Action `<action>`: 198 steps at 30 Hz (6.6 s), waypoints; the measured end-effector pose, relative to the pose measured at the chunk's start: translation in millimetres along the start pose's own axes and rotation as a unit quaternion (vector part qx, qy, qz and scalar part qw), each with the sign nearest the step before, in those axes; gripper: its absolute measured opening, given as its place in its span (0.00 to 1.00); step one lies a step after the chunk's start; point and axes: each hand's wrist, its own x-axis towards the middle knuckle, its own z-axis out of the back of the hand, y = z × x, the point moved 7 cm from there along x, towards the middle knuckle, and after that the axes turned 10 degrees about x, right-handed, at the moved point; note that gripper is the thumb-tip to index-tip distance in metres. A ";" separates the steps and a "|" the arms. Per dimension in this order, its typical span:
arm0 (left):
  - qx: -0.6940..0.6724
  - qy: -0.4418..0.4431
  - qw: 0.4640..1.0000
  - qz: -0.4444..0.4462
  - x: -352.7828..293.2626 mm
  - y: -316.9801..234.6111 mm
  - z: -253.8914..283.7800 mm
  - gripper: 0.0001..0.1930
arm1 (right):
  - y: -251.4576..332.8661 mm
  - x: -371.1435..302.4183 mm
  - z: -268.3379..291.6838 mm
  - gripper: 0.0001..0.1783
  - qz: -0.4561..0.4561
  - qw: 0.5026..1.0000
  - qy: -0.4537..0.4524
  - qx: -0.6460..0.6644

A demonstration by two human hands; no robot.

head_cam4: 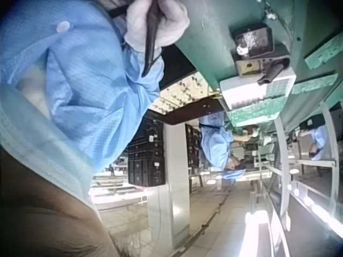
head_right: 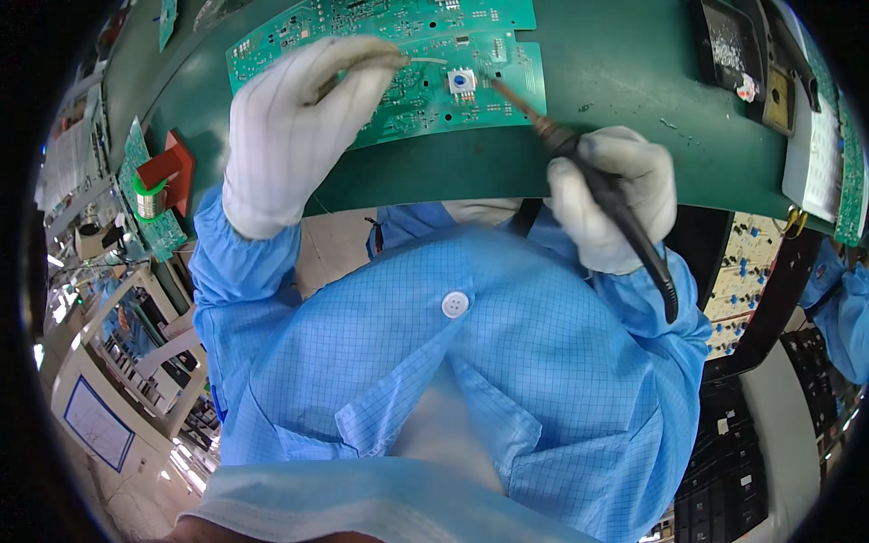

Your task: Soldering components onto printed circuit boards at a manual assembly station.

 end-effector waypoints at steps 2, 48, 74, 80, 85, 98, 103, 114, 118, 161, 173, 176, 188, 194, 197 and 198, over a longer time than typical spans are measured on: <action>0.122 -0.043 0.987 -0.095 8.5 -15.7 -1.6 0.04 | 0.5 -12.8 -3.4 0.20 0.067 0.997 0.002 -0.032; 0.218 -0.114 0.918 -0.310 30.8 -55.8 -28.6 0.08 | 1.3 -3.0 -21.3 0.18 0.175 0.970 0.100 -0.139; 0.185 0.269 0.945 -0.021 46.3 18.1 -68.1 0.34 | -1.4 -7.1 -13.8 0.19 0.167 0.975 0.077 -0.127; 0.200 0.065 0.973 -0.094 30.9 -6.2 -58.4 0.30 | 8.5 -15.0 -3.5 0.18 0.154 0.978 0.052 -0.133; 0.212 0.026 0.968 -0.131 28.0 -2.2 -67.5 0.21 | 12.5 -3.9 -16.1 0.17 0.172 0.959 0.088 -0.208; 0.134 -0.062 0.987 -0.063 -0.1 1.8 -47.5 0.06 | 47.8 -1.3 -66.2 0.15 0.264 0.896 0.140 -0.328; 0.160 -0.096 0.979 -0.081 -7.2 -3.3 -45.6 0.07 | 44.6 -7.8 -75.8 0.14 0.292 0.867 0.181 -0.362; 0.177 -0.122 0.971 -0.103 1.1 -0.4 -53.3 0.07 | 14.3 -0.2 -75.4 0.24 0.299 0.851 0.190 -0.387; 0.212 -0.132 0.961 -0.119 -1.7 -4.2 -53.3 0.07 | 14.1 0.0 -74.3 0.28 0.301 0.854 0.180 -0.384; 0.204 0.158 0.966 0.004 55.0 7.2 -65.5 0.43 | 27.9 -3.6 -94.3 0.10 0.306 0.840 0.162 -0.418; 0.302 -0.119 0.933 -0.155 4.4 -11.2 -40.6 0.19 | 31.4 21.9 -18.2 0.15 0.240 0.917 0.139 -0.286; 0.250 -0.199 0.938 -0.134 -12.4 -4.4 -30.8 0.07 | 18.1 24.3 -6.0 0.17 0.241 0.924 0.142 -0.261; 0.245 -0.161 0.956 -0.020 -42.2 -1.0 -50.0 0.06 | 4.5 19.9 -0.6 0.17 0.214 0.943 0.151 -0.203; 0.264 -0.115 0.958 -0.015 -39.0 -8.1 -54.0 0.06 | -8.5 31.8 14.0 0.13 0.039 0.984 0.155 -0.080; 0.236 -0.065 0.969 -0.005 -33.9 -2.9 -53.9 0.05 | -11.4 40.8 21.0 0.10 -0.010 0.972 0.222 -0.073; 0.223 -0.042 0.974 -0.006 -31.4 0.1 -54.6 0.06 | -11.2 42.1 22.3 0.10 -0.012 0.968 0.240 -0.078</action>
